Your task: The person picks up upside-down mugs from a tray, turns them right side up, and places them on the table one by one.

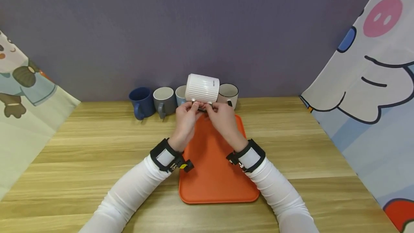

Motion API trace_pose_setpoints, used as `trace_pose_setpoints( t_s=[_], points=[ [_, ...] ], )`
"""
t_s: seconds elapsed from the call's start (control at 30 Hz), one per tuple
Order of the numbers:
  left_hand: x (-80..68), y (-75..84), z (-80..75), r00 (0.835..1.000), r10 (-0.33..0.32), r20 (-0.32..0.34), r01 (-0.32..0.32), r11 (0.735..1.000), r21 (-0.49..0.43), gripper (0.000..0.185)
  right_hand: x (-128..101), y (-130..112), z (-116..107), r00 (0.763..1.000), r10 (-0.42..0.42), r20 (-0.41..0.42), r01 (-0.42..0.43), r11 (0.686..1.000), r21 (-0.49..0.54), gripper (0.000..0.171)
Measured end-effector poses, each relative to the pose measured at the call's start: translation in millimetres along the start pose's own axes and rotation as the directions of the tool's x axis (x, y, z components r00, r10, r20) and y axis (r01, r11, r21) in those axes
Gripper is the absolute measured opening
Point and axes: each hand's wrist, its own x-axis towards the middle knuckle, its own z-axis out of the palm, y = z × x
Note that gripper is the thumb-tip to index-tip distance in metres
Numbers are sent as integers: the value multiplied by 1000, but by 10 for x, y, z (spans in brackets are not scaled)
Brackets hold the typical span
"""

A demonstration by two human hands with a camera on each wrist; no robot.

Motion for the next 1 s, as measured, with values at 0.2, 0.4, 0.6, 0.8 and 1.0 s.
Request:
trace_pose_setpoints(
  t_s=[0.2, 0.4, 0.6, 0.8, 1.0],
  points=[
    [-9, -32, -11, 998, 54, -13, -51, 985, 165, 21, 6, -5, -13, 999, 45, -24, -42, 996, 84, 30],
    [-8, -56, -7, 999, 33, -19, -29, 986, 166, 22, 13, -37, -43, 992, 122, 27, -124, 943, 310, 27],
    [-13, -63, -11, 1000, 14, -27, -10, 988, 152, 20, 18, -50, -32, 989, 129, 74, -148, 882, 448, 29],
    [-21, -59, -12, 999, 11, -32, -6, 989, 151, 21, -2, -73, 1, 980, 166, 108, -196, 756, 625, 32],
    [-37, -52, 9, 1000, 17, -20, -14, 991, 136, 21, -17, -102, 25, 954, 227, 198, -281, 430, 858, 23]
  ],
)
